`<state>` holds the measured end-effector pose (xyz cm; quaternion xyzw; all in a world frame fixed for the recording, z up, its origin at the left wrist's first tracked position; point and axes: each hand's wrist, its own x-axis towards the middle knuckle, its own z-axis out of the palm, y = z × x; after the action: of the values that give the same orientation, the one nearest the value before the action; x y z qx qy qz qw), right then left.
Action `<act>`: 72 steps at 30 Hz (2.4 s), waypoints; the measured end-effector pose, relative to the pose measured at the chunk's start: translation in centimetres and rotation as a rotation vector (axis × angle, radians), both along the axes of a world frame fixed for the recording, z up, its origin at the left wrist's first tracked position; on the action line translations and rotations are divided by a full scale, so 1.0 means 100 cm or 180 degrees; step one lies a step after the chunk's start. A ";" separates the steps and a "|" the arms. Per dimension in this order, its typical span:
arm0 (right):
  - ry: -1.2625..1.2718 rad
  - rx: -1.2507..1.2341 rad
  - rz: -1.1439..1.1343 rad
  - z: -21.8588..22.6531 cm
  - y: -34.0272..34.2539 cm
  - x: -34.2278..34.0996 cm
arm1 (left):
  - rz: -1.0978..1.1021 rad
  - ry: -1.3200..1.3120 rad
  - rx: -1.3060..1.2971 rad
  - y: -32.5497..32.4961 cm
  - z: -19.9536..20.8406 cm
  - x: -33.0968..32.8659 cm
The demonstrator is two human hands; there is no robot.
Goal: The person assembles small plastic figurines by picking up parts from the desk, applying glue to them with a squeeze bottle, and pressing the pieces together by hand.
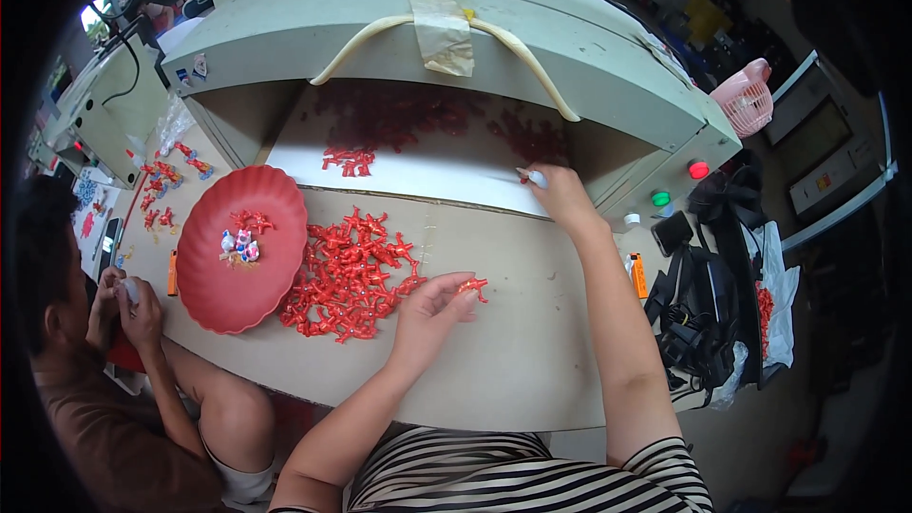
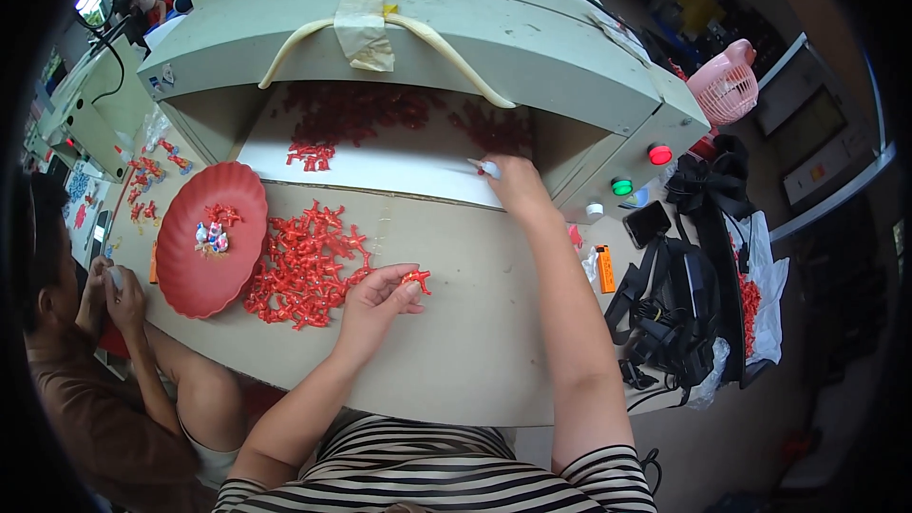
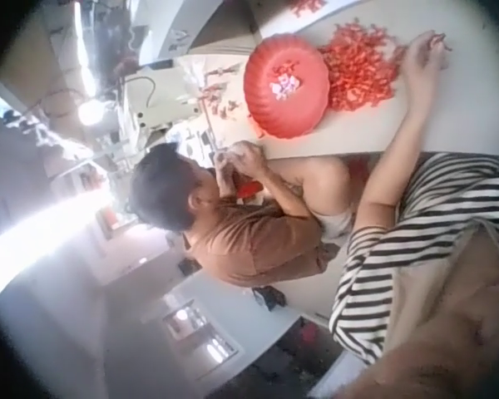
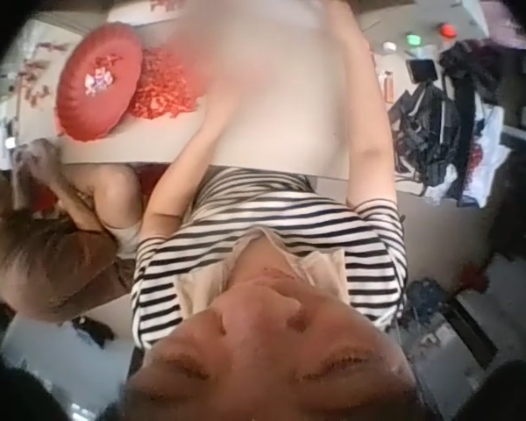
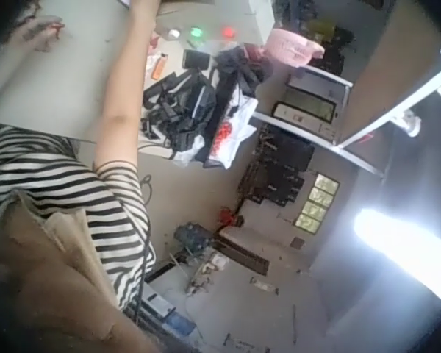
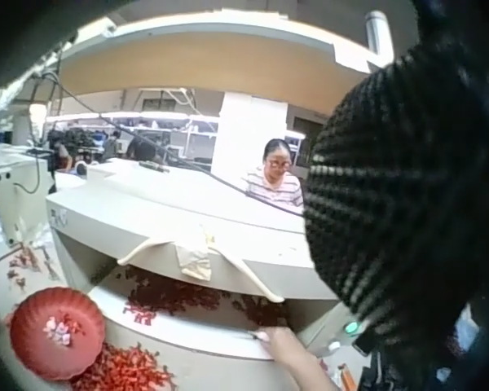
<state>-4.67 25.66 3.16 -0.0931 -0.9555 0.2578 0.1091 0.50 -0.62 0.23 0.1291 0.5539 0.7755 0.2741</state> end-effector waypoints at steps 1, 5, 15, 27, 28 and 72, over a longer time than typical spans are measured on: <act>-0.0115 0.0011 -0.0124 0.005 -0.005 -0.003 | 0.0014 -0.0007 -0.0001 -0.001 -0.001 0.000; -0.0140 0.0144 -0.0230 0.006 -0.009 -0.004 | -0.0015 -0.0013 -0.0037 -0.002 0.001 0.000; 0.0092 -0.4940 -0.0388 0.023 -0.063 0.066 | 0.0019 -0.0070 -0.0067 -0.003 0.001 -0.001; -0.0195 -0.6716 -0.0108 0.000 -0.085 0.111 | 0.0026 -0.0030 -0.0279 0.000 0.004 0.000; -0.0190 -0.6733 -0.0112 0.001 -0.086 0.111 | 0.0021 -0.0031 -0.0297 0.000 0.004 0.000; 0.1205 -0.1237 0.0680 0.002 -0.101 0.113 | -0.0295 -0.0261 -0.0048 -0.001 0.000 -0.002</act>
<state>6.64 15.57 3.36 0.0387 -0.8552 0.4588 0.2378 0.26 -0.69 0.27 0.1207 0.5415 0.7624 0.3331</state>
